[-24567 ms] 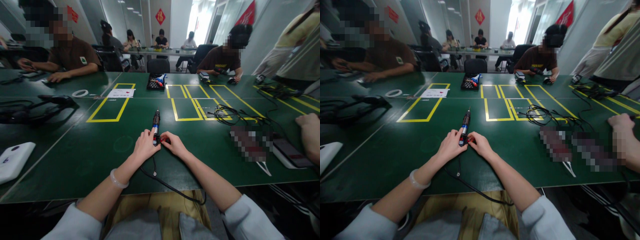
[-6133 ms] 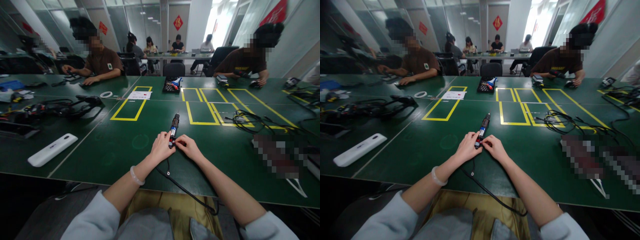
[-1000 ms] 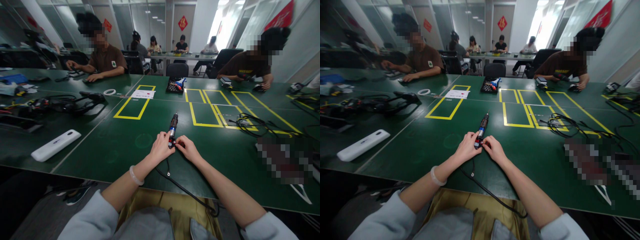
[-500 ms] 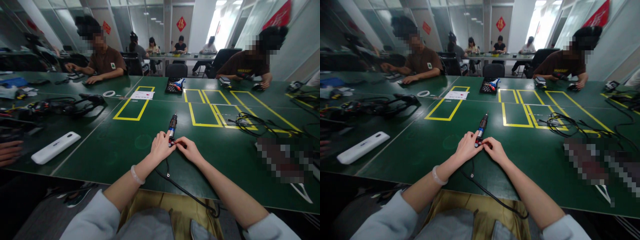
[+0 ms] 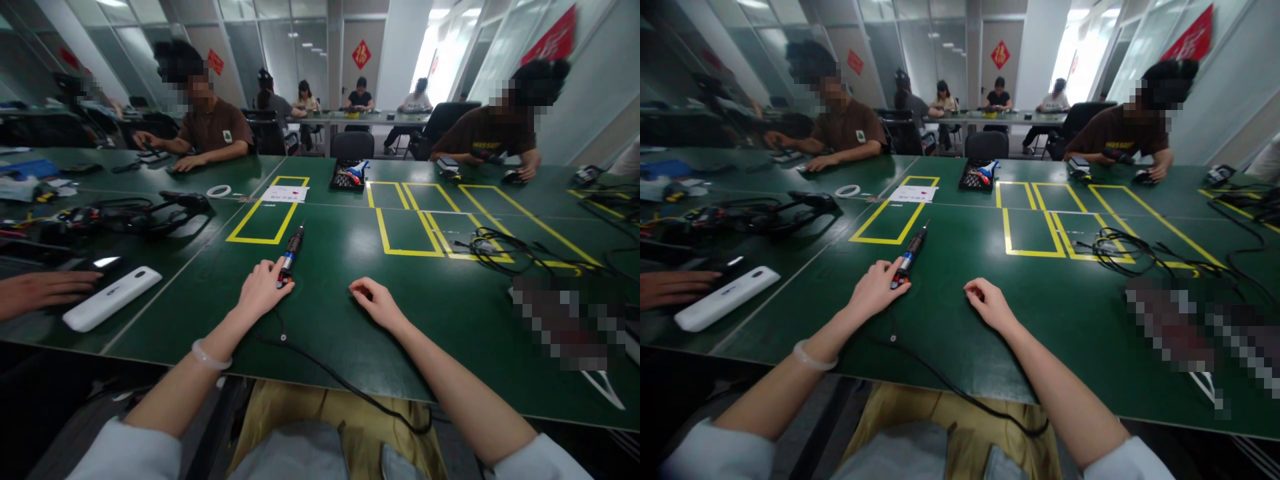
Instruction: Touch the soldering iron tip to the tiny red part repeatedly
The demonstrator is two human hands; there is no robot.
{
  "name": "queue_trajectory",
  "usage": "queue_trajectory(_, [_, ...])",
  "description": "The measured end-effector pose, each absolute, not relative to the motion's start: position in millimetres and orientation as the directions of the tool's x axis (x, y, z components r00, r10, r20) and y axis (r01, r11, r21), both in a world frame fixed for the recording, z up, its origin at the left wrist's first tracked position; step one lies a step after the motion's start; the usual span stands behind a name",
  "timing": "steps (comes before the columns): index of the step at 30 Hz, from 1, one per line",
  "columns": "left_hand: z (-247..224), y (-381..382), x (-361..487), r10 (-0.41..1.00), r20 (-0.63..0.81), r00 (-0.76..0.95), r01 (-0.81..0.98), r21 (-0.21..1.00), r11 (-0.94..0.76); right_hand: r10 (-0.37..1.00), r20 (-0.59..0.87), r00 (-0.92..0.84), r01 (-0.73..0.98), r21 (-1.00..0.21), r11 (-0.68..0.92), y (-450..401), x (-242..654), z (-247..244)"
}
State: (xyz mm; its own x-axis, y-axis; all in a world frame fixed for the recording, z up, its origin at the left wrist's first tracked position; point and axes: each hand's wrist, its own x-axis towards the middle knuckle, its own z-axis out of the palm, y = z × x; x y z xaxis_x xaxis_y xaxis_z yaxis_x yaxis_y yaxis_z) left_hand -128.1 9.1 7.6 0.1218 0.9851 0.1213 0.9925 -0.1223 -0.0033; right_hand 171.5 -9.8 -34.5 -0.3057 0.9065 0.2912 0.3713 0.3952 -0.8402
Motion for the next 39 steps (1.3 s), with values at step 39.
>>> queue_trajectory(39, [0.1,32.9,-41.3,0.872,-0.083,0.482,0.251,0.967,-0.047,0.95,0.11,-0.292,0.06,-0.989,0.133,9.2,160.3,-32.3])
